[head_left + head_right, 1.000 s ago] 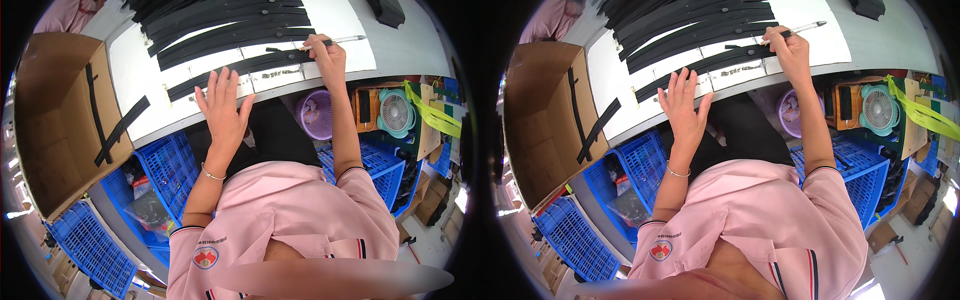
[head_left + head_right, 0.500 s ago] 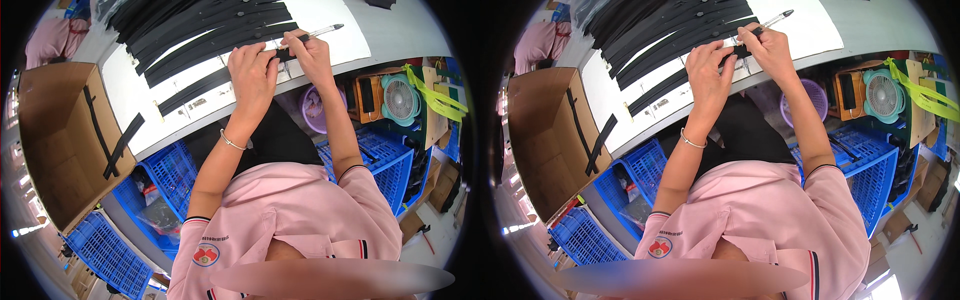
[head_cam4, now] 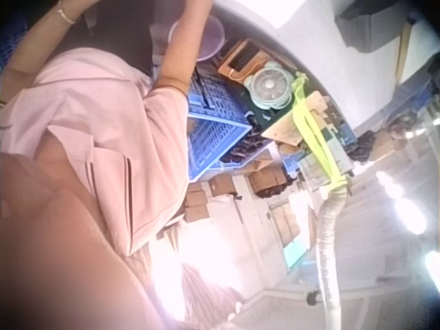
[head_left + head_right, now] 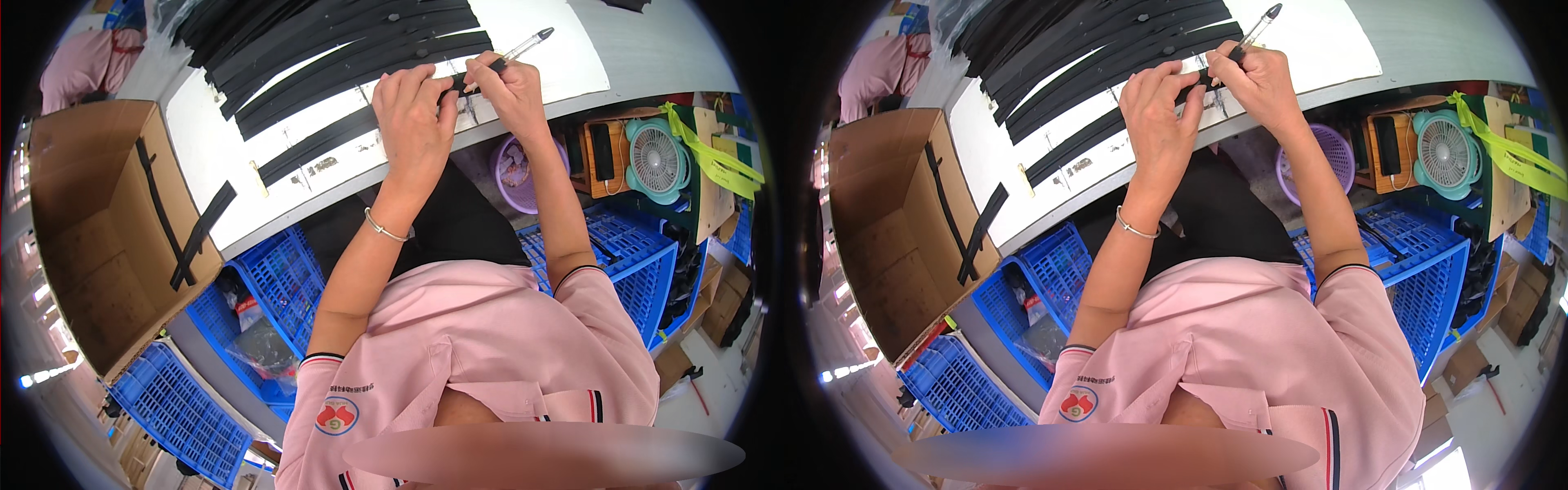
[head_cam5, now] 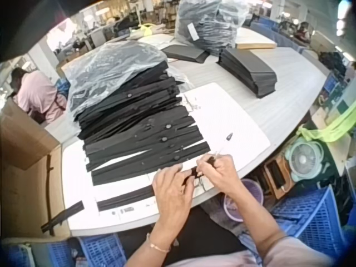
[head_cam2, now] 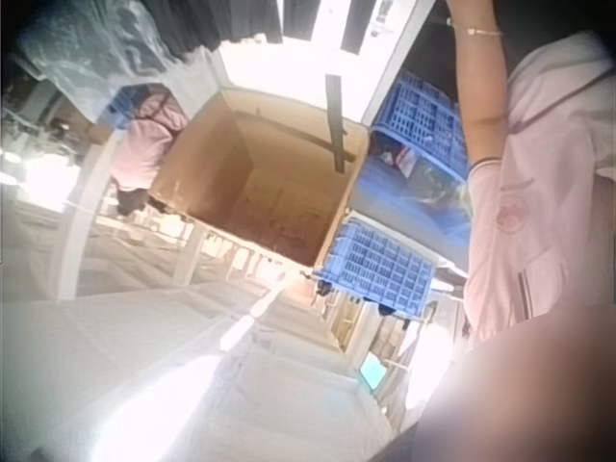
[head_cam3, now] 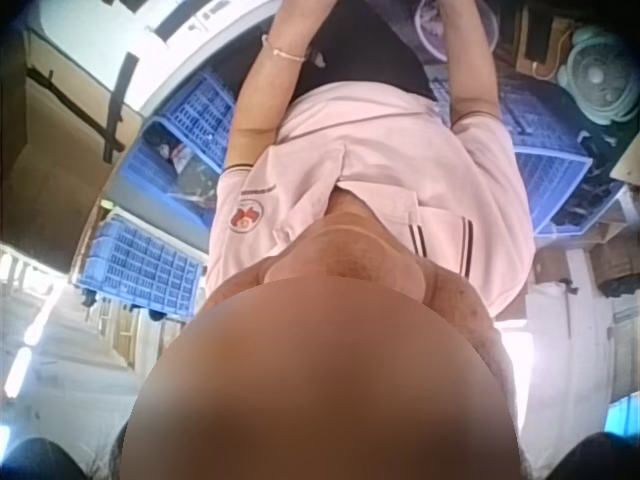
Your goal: Marking measurement lines on black fabric strips using a pen and a template, then stacking them for assembly.
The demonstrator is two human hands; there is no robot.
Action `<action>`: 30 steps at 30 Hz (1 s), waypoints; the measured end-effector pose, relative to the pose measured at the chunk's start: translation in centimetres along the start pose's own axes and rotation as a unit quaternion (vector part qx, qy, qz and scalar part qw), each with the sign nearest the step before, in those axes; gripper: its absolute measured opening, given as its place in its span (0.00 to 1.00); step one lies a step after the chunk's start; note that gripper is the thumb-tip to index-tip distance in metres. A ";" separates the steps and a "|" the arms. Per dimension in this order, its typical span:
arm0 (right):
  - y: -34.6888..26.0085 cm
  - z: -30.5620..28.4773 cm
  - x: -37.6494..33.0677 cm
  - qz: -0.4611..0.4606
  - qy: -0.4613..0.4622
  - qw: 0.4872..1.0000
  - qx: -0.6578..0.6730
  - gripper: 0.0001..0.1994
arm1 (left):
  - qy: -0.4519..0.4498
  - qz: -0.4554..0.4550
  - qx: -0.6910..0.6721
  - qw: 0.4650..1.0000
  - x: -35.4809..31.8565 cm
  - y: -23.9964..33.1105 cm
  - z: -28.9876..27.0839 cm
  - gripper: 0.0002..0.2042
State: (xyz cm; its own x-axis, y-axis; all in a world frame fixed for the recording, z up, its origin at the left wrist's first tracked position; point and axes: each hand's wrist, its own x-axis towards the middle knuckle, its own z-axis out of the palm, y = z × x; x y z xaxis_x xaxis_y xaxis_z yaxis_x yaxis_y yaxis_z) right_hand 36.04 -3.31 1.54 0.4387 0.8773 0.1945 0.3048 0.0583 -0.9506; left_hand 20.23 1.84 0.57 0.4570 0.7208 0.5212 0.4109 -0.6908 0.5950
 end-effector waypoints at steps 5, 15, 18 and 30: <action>0.3 0.2 0.1 -0.043 -0.037 0.995 -0.078 0.11 | 0.007 0.001 0.002 1.000 -0.1 -0.2 -0.1 0.08; -0.2 -0.2 0.1 0.014 0.012 0.998 0.058 0.12 | 0.035 -0.027 0.056 0.997 -2.8 -2.9 -6.5 0.14; -0.4 0.8 0.1 -0.012 -0.001 0.998 -0.064 0.13 | 0.067 -0.103 0.120 0.985 -5.3 -6.8 -12.6 0.16; -0.1 4.8 6.1 -0.150 -0.006 0.907 -0.393 0.23 | 0.124 -0.224 0.202 0.945 -8.3 -17.3 -23.9 0.09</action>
State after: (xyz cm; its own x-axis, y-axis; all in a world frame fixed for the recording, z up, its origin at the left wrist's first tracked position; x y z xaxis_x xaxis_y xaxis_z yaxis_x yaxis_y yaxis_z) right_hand 34.62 4.34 1.70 0.2283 0.8840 0.4079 0.9195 -0.0581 -0.3888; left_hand -9.54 9.16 0.60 -0.0130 0.9030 0.4295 0.8097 -0.2425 0.5344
